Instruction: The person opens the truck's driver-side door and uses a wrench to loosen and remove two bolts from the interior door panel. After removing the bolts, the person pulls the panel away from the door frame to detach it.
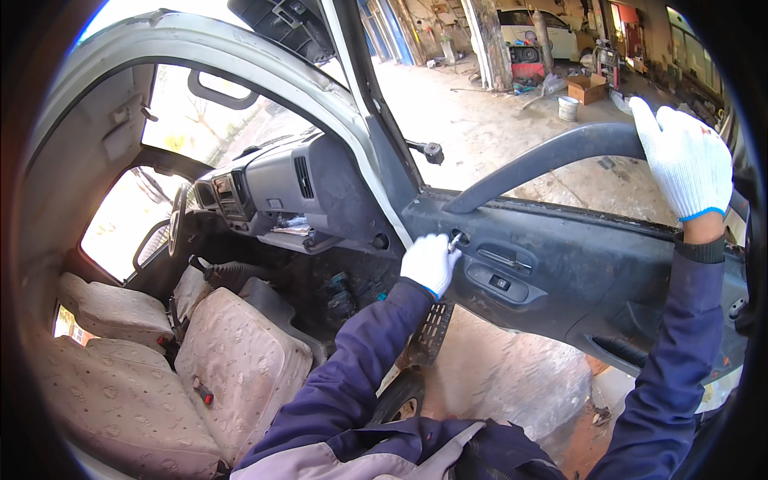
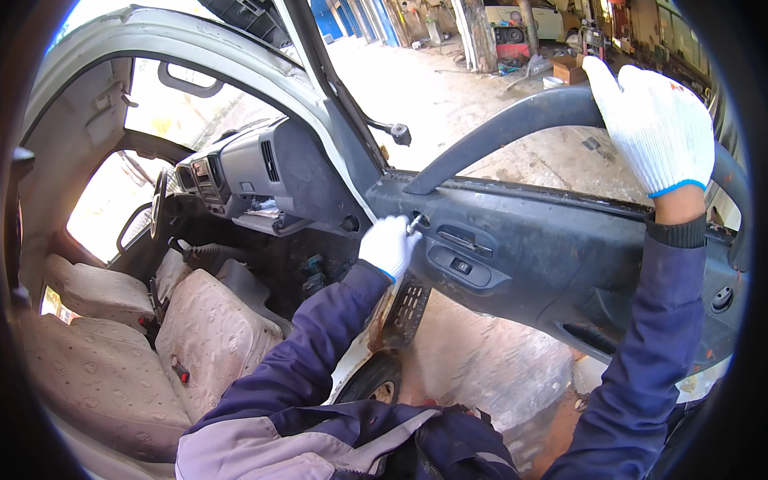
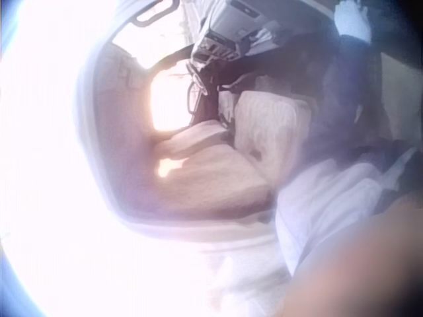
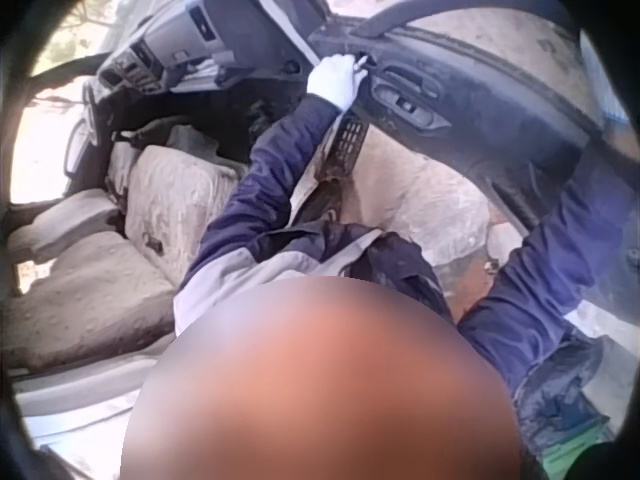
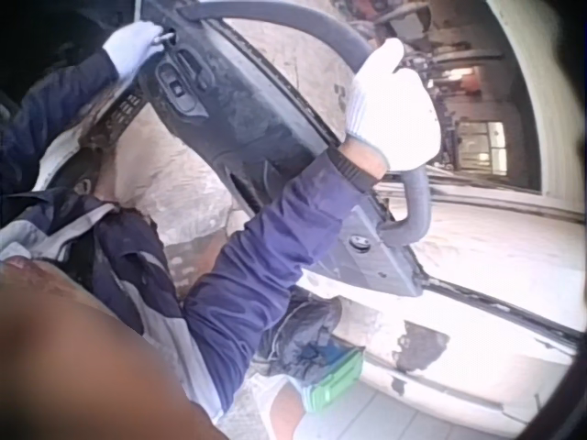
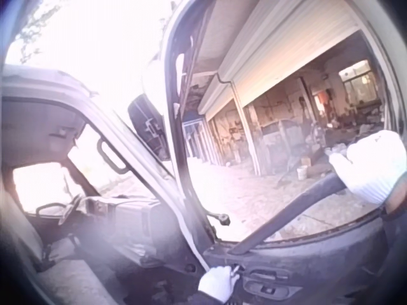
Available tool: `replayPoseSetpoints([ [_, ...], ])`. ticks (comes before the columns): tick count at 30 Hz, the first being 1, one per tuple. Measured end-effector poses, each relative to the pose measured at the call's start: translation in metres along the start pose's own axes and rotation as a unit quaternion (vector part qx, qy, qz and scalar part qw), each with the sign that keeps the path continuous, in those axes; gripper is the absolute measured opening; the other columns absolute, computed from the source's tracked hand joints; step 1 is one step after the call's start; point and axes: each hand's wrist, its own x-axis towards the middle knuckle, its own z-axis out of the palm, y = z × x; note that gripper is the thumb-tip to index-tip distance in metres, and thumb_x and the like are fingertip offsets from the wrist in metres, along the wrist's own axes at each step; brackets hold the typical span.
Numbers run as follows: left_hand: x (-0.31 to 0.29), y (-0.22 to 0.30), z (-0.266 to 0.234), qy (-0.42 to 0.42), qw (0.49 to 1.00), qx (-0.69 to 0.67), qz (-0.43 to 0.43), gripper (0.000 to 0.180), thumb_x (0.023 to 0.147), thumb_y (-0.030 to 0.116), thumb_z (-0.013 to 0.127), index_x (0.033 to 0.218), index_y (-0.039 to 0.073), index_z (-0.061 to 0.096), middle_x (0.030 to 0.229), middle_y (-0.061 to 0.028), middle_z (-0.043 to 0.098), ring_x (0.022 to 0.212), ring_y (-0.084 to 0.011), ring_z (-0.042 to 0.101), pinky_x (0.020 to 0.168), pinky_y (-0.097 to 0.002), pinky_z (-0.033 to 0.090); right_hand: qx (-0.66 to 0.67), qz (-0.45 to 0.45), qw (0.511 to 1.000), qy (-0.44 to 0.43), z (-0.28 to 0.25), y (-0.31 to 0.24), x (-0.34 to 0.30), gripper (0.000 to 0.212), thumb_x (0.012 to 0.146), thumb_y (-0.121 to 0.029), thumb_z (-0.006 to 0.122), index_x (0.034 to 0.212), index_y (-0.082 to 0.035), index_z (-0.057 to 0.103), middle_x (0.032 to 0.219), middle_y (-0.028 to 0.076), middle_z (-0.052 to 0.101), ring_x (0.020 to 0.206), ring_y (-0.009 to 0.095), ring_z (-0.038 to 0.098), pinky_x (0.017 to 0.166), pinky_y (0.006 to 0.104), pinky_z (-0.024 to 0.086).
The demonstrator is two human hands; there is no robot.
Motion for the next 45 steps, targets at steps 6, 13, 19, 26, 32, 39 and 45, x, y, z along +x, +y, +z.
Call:
replayPoseSetpoints([
  [6, -0.003, 0.004, 0.005, 0.024, 1.000, 0.009, -0.006, 0.028, 0.099, 0.032, 0.080, 0.098, 0.005, 0.070, 0.092, -0.0170, 0.074, 0.089, -0.0383, 0.074, 0.080, -0.0464, 0.058, -0.023, -0.007, 0.999, 0.029, -0.002, -0.003, -0.001, 0.060, 0.096, -0.006, 0.076, 0.155, -0.018, 0.067, 0.093, 0.004, 0.070, 0.081, 0.018, 0.074, 0.069, 0.0320, 0.061],
  [13, -0.005, 0.008, 0.022, -0.063, 0.916, -0.345, -0.196, 0.034, 0.111, 0.038, 0.068, 0.110, 0.004, 0.074, 0.091, -0.0166, 0.077, 0.087, -0.0309, 0.076, 0.081, -0.0417, 0.058, -0.016, 0.006, 0.999, 0.049, 0.008, -0.006, -0.004, 0.064, 0.094, -0.005, 0.080, 0.156, -0.017, 0.066, 0.095, 0.005, 0.071, 0.083, 0.018, 0.074, 0.070, 0.0320, 0.061],
  [19, 0.005, 0.003, -0.015, -0.002, 0.993, 0.098, 0.059, 0.029, 0.101, 0.033, 0.079, 0.100, 0.005, 0.071, 0.095, -0.0191, 0.075, 0.091, -0.0389, 0.076, 0.083, -0.0526, 0.060, -0.011, 0.003, 0.999, 0.050, 0.007, -0.005, -0.004, 0.066, 0.094, -0.004, 0.079, 0.157, -0.016, 0.065, 0.097, 0.006, 0.072, 0.085, 0.019, 0.075, 0.070, 0.0331, 0.060],
  [26, -0.003, 0.005, 0.016, -0.091, 0.935, -0.287, -0.191, 0.040, 0.111, 0.042, 0.068, 0.115, 0.003, 0.074, 0.095, -0.0206, 0.079, 0.089, -0.0360, 0.079, 0.079, -0.0460, 0.062, -0.012, 0.018, 0.999, 0.026, 0.008, -0.008, -0.002, 0.062, 0.095, -0.005, 0.077, 0.155, -0.016, 0.066, 0.098, 0.006, 0.073, 0.087, 0.020, 0.075, 0.071, 0.0346, 0.061],
  [32, 0.003, -0.003, 0.009, -0.088, 0.962, -0.222, -0.130, 0.034, 0.108, 0.038, 0.074, 0.106, 0.004, 0.071, 0.092, -0.0139, 0.076, 0.083, -0.0299, 0.076, 0.080, -0.0451, 0.061, 0.006, 0.024, 1.000, 0.020, 0.009, -0.007, -0.003, 0.060, 0.096, -0.007, 0.078, 0.154, -0.017, 0.067, 0.098, 0.006, 0.073, 0.087, 0.020, 0.076, 0.071, 0.0349, 0.061],
  [39, -0.001, 0.011, -0.012, -0.010, 0.999, 0.050, -0.016, 0.034, 0.105, 0.038, 0.077, 0.107, 0.004, 0.071, 0.096, -0.0189, 0.077, 0.090, -0.0393, 0.078, 0.083, -0.0516, 0.062, -0.024, 0.001, 0.999, 0.040, 0.012, -0.003, -0.002, 0.064, 0.098, -0.009, 0.081, 0.158, -0.019, 0.065, 0.095, 0.005, 0.073, 0.081, 0.019, 0.075, 0.066, 0.0320, 0.061],
  [45, -0.001, 0.004, 0.016, -0.103, 0.889, -0.395, -0.207, 0.042, 0.112, 0.043, 0.067, 0.118, 0.001, 0.073, 0.100, -0.0250, 0.080, 0.096, -0.0436, 0.079, 0.086, -0.0487, 0.062, -0.025, 0.017, 0.999, 0.014, 0.007, -0.007, -0.002, 0.063, 0.095, -0.008, 0.077, 0.156, -0.018, 0.066, 0.097, 0.004, 0.070, 0.086, 0.019, 0.074, 0.071, 0.0337, 0.061],
])
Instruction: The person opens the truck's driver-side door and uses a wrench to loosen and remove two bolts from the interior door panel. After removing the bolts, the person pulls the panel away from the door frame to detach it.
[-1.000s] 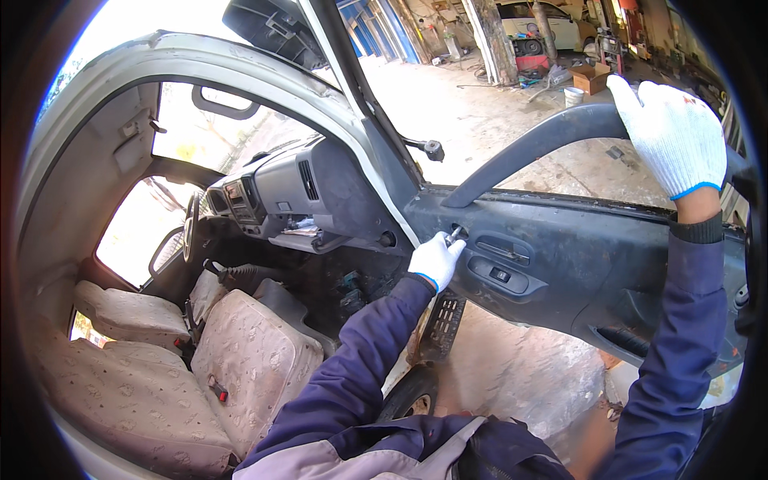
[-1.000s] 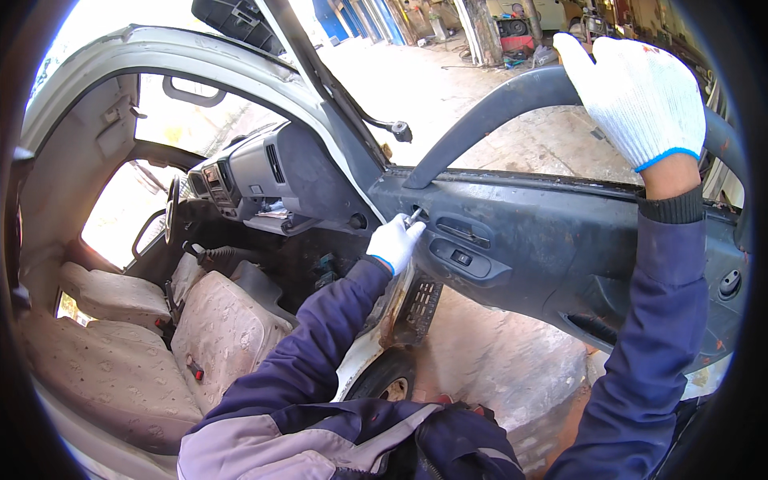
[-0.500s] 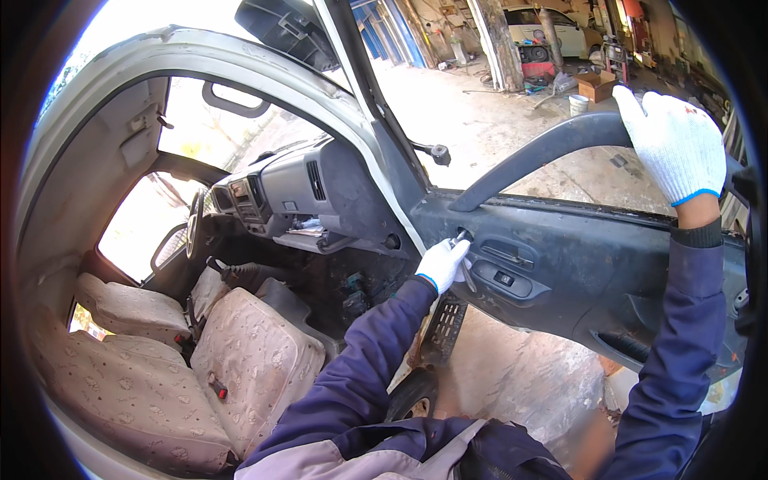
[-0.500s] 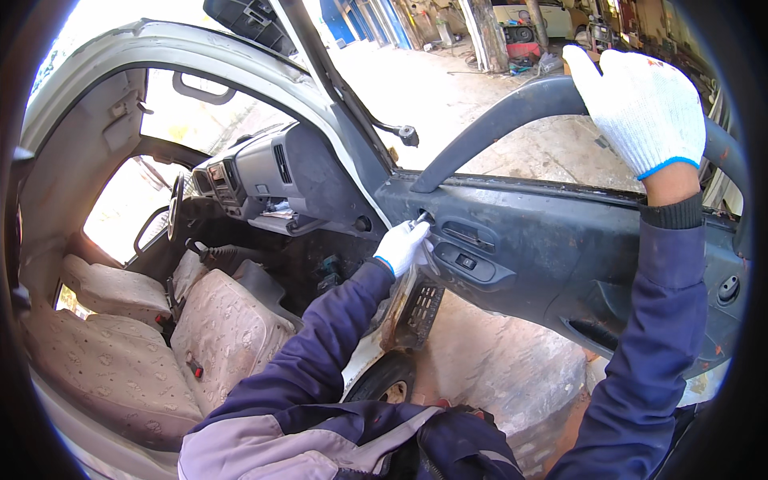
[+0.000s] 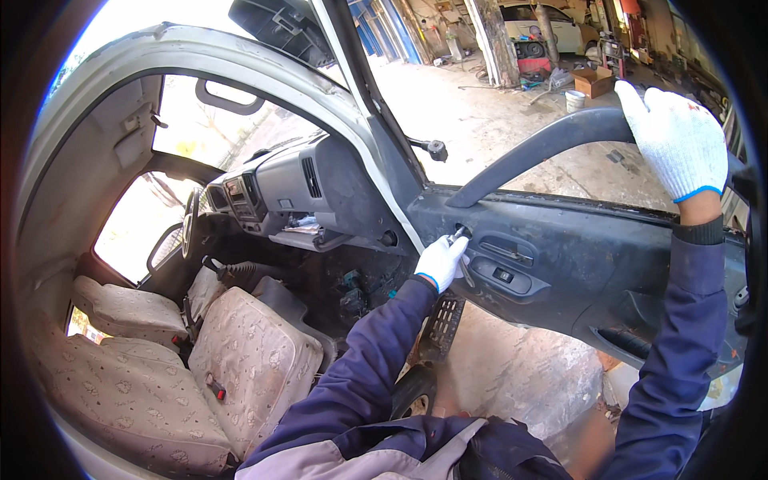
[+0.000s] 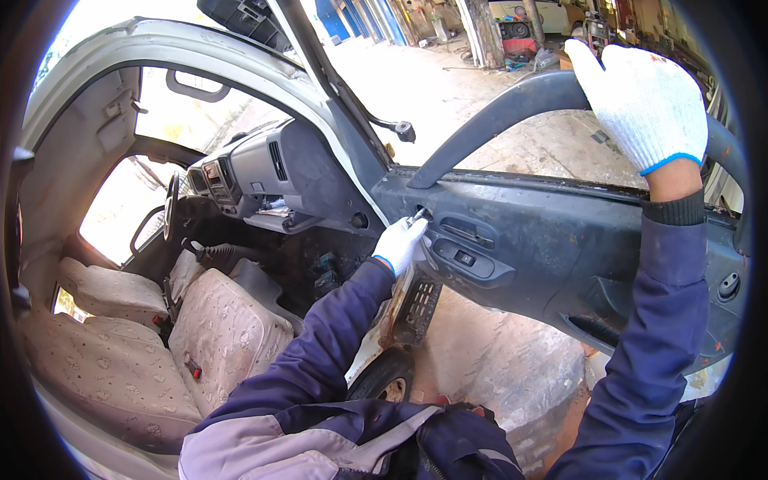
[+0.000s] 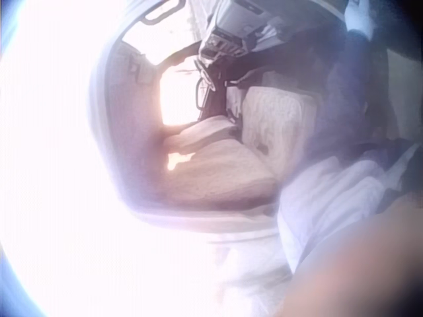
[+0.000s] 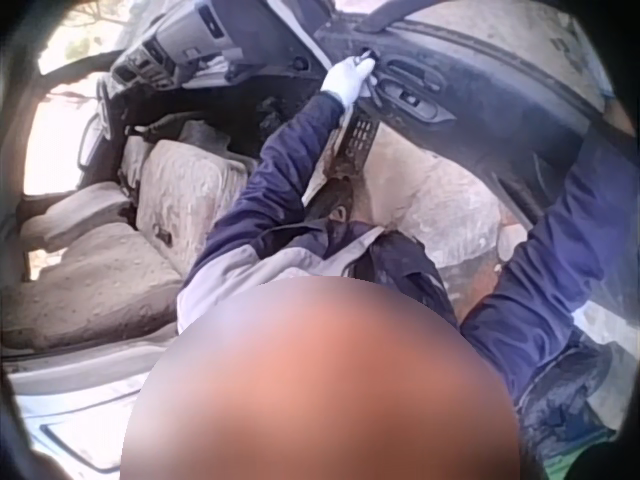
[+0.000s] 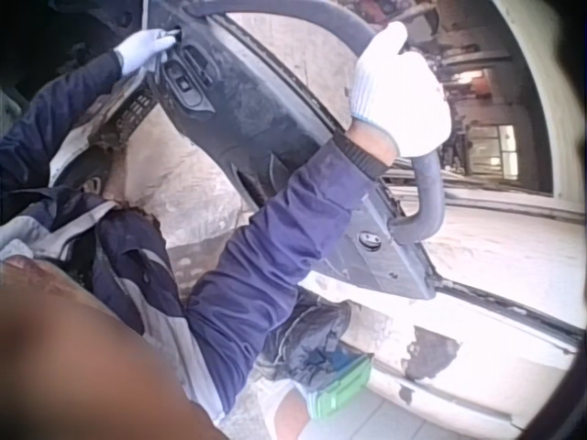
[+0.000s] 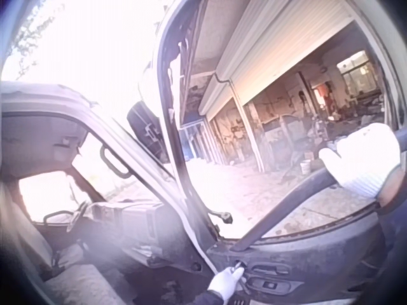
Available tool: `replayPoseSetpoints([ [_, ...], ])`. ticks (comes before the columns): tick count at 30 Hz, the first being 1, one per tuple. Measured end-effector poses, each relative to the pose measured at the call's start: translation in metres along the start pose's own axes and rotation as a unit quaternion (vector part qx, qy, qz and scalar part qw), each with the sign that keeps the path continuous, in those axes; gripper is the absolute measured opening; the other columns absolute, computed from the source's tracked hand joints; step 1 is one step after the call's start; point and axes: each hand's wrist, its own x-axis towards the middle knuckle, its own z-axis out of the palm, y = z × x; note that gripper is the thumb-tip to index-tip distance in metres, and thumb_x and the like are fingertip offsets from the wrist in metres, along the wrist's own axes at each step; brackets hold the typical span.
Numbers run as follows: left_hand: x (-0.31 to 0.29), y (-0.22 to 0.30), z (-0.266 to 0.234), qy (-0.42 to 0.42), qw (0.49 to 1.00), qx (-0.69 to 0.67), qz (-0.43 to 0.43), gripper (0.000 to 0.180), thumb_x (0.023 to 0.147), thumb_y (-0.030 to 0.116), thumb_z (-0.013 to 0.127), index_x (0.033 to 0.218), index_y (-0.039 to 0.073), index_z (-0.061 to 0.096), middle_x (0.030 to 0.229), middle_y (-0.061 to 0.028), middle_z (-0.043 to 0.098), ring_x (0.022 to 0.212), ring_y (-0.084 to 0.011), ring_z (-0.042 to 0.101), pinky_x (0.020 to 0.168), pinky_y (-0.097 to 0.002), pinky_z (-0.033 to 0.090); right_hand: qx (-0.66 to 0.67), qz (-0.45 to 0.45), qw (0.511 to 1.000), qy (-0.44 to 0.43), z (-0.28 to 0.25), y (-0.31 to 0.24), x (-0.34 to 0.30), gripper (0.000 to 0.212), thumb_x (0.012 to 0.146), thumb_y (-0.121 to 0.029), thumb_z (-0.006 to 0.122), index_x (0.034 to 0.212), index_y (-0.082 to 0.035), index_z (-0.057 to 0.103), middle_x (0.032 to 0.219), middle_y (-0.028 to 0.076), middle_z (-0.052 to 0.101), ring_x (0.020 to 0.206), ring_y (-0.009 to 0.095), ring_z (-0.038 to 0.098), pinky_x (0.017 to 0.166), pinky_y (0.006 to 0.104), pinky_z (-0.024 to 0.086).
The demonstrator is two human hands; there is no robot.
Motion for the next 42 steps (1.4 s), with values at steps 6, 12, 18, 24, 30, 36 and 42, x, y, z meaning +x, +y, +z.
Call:
replayPoseSetpoints([
  [6, 0.000, 0.012, -0.016, 0.064, 0.930, 0.336, 0.135, 0.034, 0.107, 0.037, 0.074, 0.112, 0.004, 0.072, 0.103, -0.0237, 0.079, 0.092, -0.0434, 0.077, 0.085, -0.0499, 0.061, 0.001, -0.011, 1.000, 0.014, 0.001, 0.004, 0.001, 0.064, 0.096, -0.009, 0.078, 0.157, -0.019, 0.065, 0.097, 0.004, 0.071, 0.085, 0.019, 0.074, 0.069, 0.0330, 0.061],
  [12, -0.009, 0.019, -0.010, 0.083, 0.917, 0.367, 0.132, 0.032, 0.106, 0.036, 0.076, 0.107, 0.004, 0.072, 0.096, -0.0182, 0.079, 0.092, -0.0389, 0.078, 0.083, -0.0466, 0.061, 0.003, -0.021, 1.000, 0.013, 0.009, 0.005, 0.000, 0.069, 0.096, -0.007, 0.082, 0.161, -0.021, 0.063, 0.098, 0.005, 0.074, 0.082, 0.019, 0.076, 0.067, 0.0314, 0.062],
  [18, -0.004, 0.011, -0.002, -0.009, 0.998, -0.056, -0.038, 0.043, 0.111, 0.042, 0.069, 0.118, 0.000, 0.075, 0.095, -0.0116, 0.080, 0.086, -0.0222, 0.077, 0.082, -0.0393, 0.060, 0.008, -0.024, 1.000, 0.011, 0.009, 0.006, 0.000, 0.067, 0.097, -0.007, 0.081, 0.160, -0.021, 0.064, 0.097, 0.005, 0.073, 0.082, 0.019, 0.076, 0.067, 0.0318, 0.061],
  [24, -0.009, 0.013, -0.012, 0.107, 0.893, 0.397, 0.184, 0.029, 0.104, 0.032, 0.077, 0.105, 0.004, 0.070, 0.097, -0.0162, 0.076, 0.089, -0.0364, 0.077, 0.082, -0.0479, 0.061, 0.006, -0.028, 0.999, 0.014, 0.004, 0.007, 0.001, 0.066, 0.098, -0.008, 0.080, 0.160, -0.021, 0.064, 0.094, 0.006, 0.072, 0.082, 0.019, 0.076, 0.066, 0.0328, 0.061],
  [30, -0.009, 0.008, 0.002, 0.101, 0.948, 0.287, 0.095, 0.037, 0.107, 0.038, 0.074, 0.117, 0.003, 0.072, 0.103, -0.0249, 0.079, 0.095, -0.0429, 0.077, 0.087, -0.0513, 0.060, 0.010, -0.010, 1.000, 0.004, -0.004, 0.003, 0.002, 0.058, 0.098, -0.008, 0.073, 0.154, -0.020, 0.068, 0.092, 0.003, 0.068, 0.081, 0.019, 0.074, 0.067, 0.0342, 0.060],
  [36, -0.005, 0.008, 0.001, 0.012, 0.999, 0.015, -0.038, 0.042, 0.109, 0.040, 0.072, 0.120, 0.000, 0.073, 0.103, -0.0210, 0.081, 0.100, -0.0388, 0.079, 0.087, -0.0443, 0.060, 0.021, -0.018, 0.999, -0.020, -0.003, 0.006, 0.005, 0.059, 0.100, -0.008, 0.078, 0.157, -0.019, 0.066, 0.094, 0.007, 0.072, 0.082, 0.020, 0.076, 0.065, 0.0337, 0.060],
  [42, -0.008, 0.014, -0.018, 0.129, 0.855, 0.444, 0.235, 0.026, 0.104, 0.031, 0.075, 0.103, 0.006, 0.067, 0.091, -0.0164, 0.074, 0.089, -0.0378, 0.075, 0.079, -0.0513, 0.060, 0.032, -0.011, 0.999, -0.010, 0.001, 0.006, 0.004, 0.055, 0.100, -0.008, 0.074, 0.153, -0.018, 0.069, 0.090, 0.006, 0.069, 0.080, 0.020, 0.074, 0.067, 0.0349, 0.060],
])
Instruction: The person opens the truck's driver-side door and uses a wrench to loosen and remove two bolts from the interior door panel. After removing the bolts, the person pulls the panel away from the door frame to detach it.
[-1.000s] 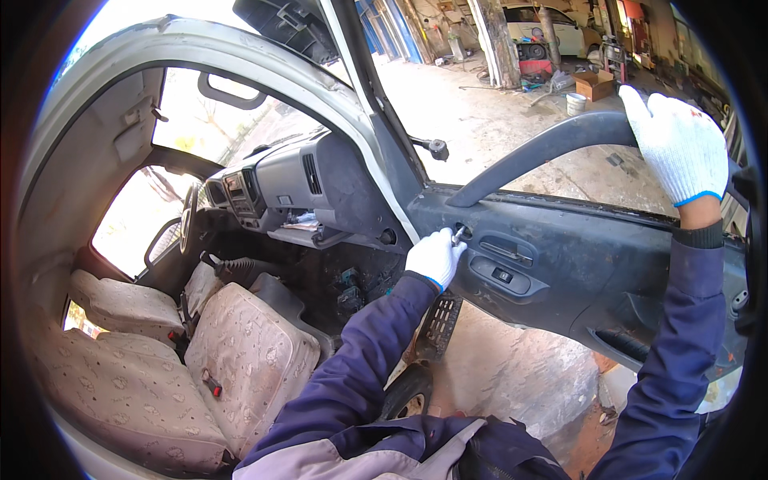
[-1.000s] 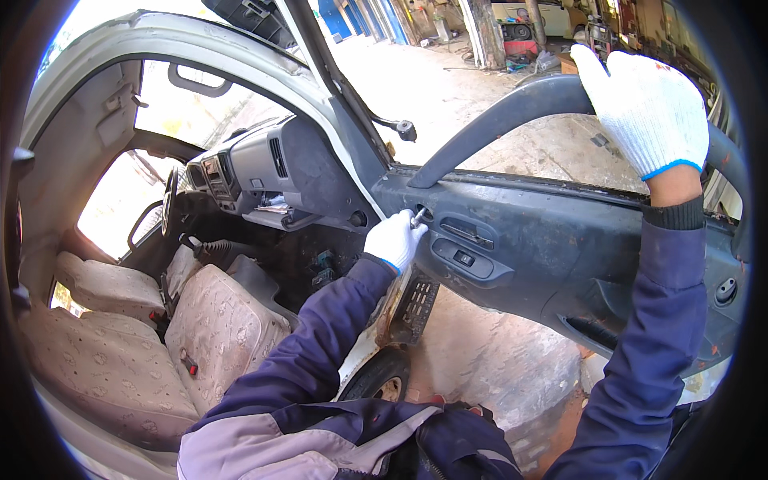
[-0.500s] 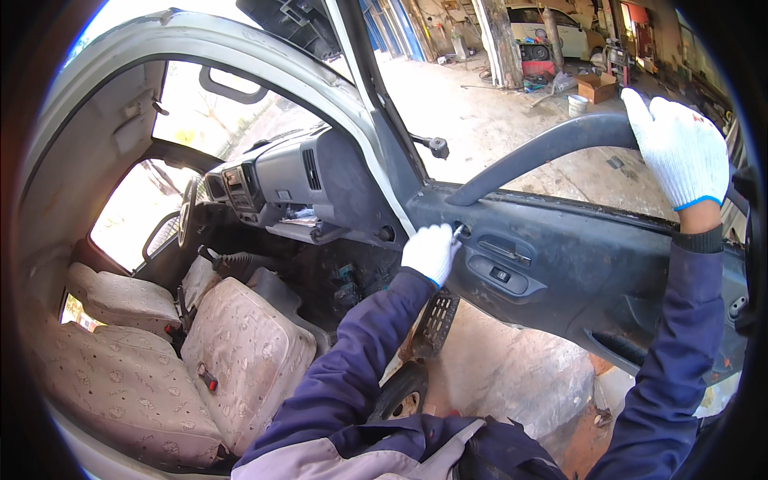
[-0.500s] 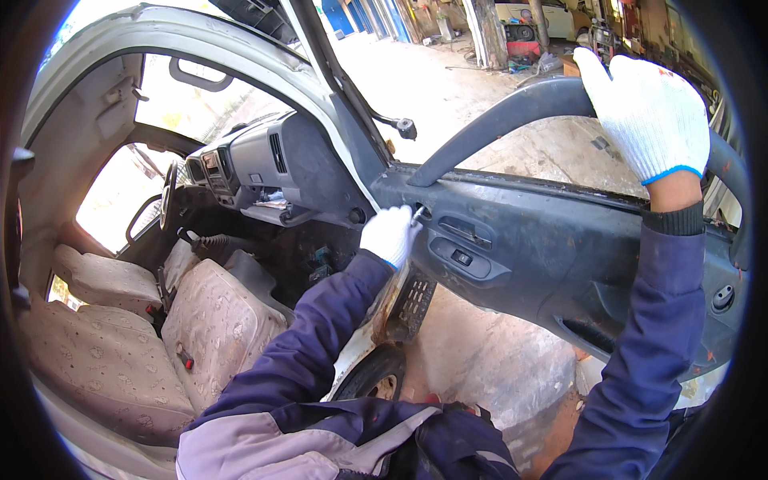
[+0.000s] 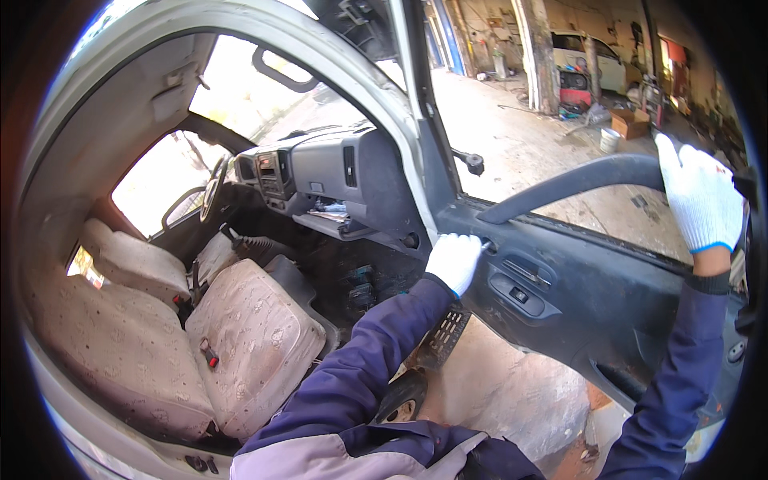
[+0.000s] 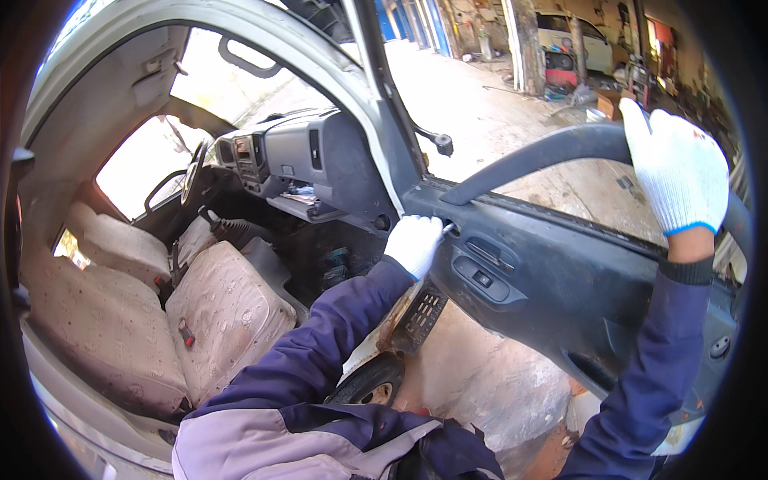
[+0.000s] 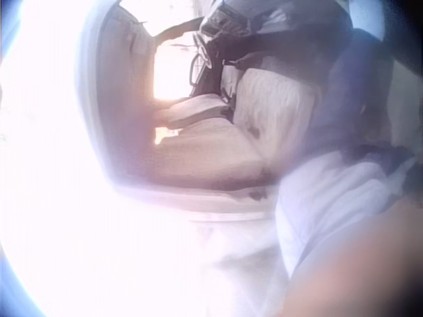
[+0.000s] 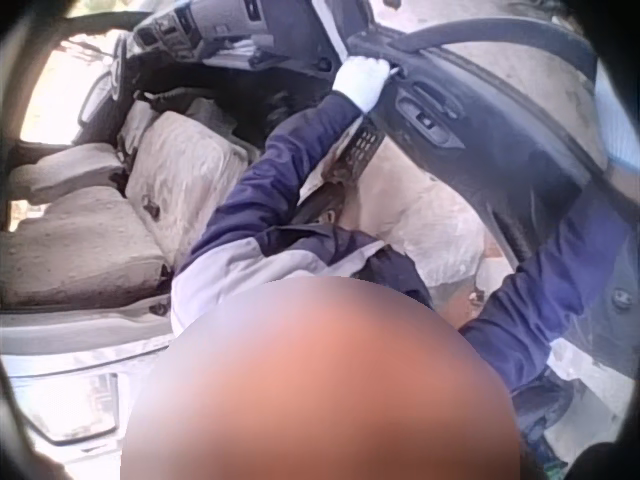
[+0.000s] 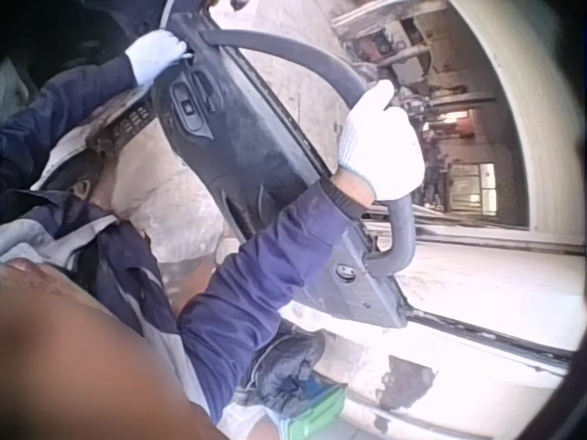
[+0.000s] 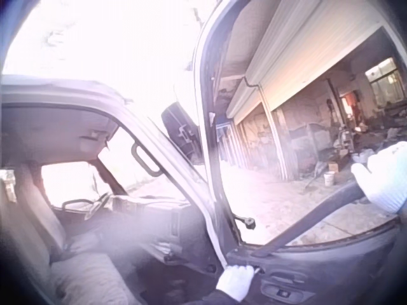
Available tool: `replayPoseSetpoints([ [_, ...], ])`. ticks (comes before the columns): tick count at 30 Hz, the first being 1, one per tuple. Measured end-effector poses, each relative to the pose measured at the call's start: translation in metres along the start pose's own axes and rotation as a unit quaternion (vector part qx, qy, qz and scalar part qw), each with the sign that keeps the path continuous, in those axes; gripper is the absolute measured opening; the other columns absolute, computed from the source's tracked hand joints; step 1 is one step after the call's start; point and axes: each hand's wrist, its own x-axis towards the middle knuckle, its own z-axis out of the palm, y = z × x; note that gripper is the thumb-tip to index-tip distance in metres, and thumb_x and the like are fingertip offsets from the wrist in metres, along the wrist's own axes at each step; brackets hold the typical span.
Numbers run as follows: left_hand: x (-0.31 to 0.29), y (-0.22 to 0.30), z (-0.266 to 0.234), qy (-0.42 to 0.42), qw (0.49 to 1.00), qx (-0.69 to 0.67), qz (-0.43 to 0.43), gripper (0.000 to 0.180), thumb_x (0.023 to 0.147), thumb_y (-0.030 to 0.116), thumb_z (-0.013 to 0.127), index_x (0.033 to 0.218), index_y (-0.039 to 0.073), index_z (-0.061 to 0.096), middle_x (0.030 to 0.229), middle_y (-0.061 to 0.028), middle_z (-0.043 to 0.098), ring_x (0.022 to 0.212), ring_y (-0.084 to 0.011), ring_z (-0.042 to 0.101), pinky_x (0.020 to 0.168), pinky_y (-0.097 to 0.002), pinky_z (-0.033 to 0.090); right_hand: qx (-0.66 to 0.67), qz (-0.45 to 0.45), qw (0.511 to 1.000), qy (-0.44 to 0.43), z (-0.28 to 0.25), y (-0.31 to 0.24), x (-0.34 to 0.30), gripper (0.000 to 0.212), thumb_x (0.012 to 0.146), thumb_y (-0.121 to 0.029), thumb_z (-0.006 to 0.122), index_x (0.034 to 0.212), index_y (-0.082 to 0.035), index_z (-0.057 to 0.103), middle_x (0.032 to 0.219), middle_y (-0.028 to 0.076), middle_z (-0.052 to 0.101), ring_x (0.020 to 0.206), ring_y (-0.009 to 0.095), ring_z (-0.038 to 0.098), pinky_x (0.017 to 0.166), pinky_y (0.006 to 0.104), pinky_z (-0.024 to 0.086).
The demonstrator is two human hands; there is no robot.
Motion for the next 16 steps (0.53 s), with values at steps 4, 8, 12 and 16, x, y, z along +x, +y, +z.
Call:
replayPoseSetpoints([
  [4, -0.009, 0.013, 0.005, -0.041, 0.990, -0.101, -0.090, 0.035, 0.108, 0.039, 0.071, 0.109, 0.004, 0.067, 0.094, -0.0199, 0.078, 0.092, -0.0402, 0.078, 0.080, -0.0501, 0.061, 0.004, 0.006, 1.000, -0.020, 0.010, 0.001, 0.002, 0.053, 0.101, -0.006, 0.073, 0.153, -0.017, 0.069, 0.093, 0.007, 0.069, 0.084, 0.020, 0.075, 0.070, 0.0353, 0.061],
  [8, -0.005, 0.019, 0.010, -0.121, 0.908, -0.316, -0.245, 0.049, 0.110, 0.050, 0.067, 0.117, 0.001, 0.070, 0.101, -0.0258, 0.081, 0.098, -0.0435, 0.079, 0.088, -0.0504, 0.061, 0.002, 0.005, 1.000, -0.030, 0.019, 0.001, 0.002, 0.054, 0.102, -0.004, 0.073, 0.155, -0.017, 0.068, 0.097, 0.008, 0.072, 0.087, 0.021, 0.077, 0.073, 0.0351, 0.063],
  [12, 0.000, 0.015, 0.009, -0.122, 0.933, -0.254, -0.224, 0.055, 0.109, 0.054, 0.068, 0.120, 0.001, 0.072, 0.104, -0.0212, 0.083, 0.097, -0.0370, 0.081, 0.088, -0.0473, 0.061, 0.000, 0.013, 0.999, -0.040, 0.019, 0.002, 0.001, 0.055, 0.103, -0.004, 0.072, 0.156, -0.017, 0.067, 0.100, 0.009, 0.073, 0.090, 0.022, 0.078, 0.075, 0.0354, 0.064],
  [16, 0.004, 0.001, -0.005, -0.095, 0.994, -0.009, -0.050, 0.055, 0.103, 0.057, 0.077, 0.122, 0.005, 0.073, 0.125, -0.0208, 0.081, 0.115, -0.0356, 0.079, 0.095, -0.0498, 0.061, -0.005, 0.018, 0.998, -0.060, 0.014, -0.001, 0.003, 0.055, 0.103, -0.005, 0.073, 0.156, -0.019, 0.066, 0.103, 0.009, 0.075, 0.093, 0.022, 0.078, 0.078, 0.0358, 0.064],
])
